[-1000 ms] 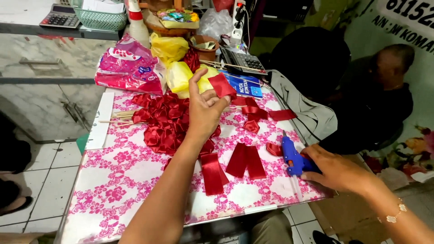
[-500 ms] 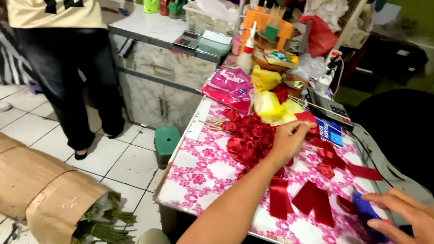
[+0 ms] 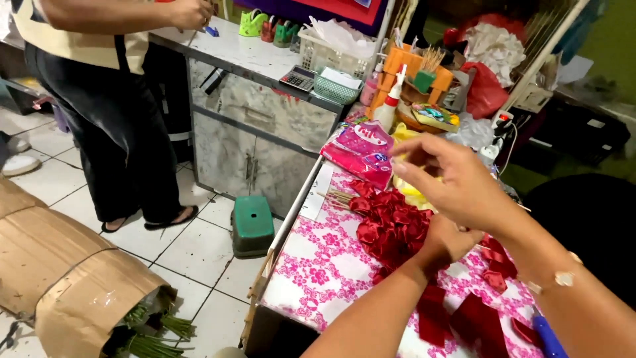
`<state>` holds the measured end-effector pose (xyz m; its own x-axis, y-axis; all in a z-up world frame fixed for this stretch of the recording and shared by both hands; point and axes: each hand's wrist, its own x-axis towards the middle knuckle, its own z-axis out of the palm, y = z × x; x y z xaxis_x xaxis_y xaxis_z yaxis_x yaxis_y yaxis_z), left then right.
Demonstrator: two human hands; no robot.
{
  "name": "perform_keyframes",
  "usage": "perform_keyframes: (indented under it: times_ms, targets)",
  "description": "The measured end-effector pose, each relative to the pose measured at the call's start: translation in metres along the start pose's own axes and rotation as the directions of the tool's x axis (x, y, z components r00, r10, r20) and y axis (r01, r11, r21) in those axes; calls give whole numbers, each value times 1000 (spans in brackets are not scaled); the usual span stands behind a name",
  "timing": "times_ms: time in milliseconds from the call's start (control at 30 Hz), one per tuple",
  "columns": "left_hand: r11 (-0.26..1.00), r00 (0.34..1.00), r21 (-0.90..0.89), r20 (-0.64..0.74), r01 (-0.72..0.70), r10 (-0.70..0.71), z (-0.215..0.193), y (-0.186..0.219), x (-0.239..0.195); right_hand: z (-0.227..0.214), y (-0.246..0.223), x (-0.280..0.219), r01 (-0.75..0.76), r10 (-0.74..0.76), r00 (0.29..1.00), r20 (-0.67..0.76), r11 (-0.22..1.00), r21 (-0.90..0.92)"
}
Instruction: The person cuts red satin ribbons into pieces using scissors, then uses a hot glue gun to fold and glue the ribbon pieces into rose shapes. The finished roses are placed on a table alongside other completed roses and craft supplies.
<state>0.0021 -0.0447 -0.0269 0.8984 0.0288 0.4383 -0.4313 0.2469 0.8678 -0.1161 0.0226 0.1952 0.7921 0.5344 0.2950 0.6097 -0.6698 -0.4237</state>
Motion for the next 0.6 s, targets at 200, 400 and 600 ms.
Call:
perform_keyframes:
  times_ms: [200, 400, 600]
  targets:
    - [997, 861, 65, 505, 39, -67, 3, -34, 73, 74, -3, 73, 197, -174, 980, -93, 863, 464]
    - [978, 986, 124, -23, 169, -168, 9, -2, 1, 136, -36, 110, -149, 78, 989, 127, 555, 818]
    - [989, 995, 109, -29, 96, -94, 11, 2, 2, 168, -31, 136, -137, 278, 960, 32, 367, 920]
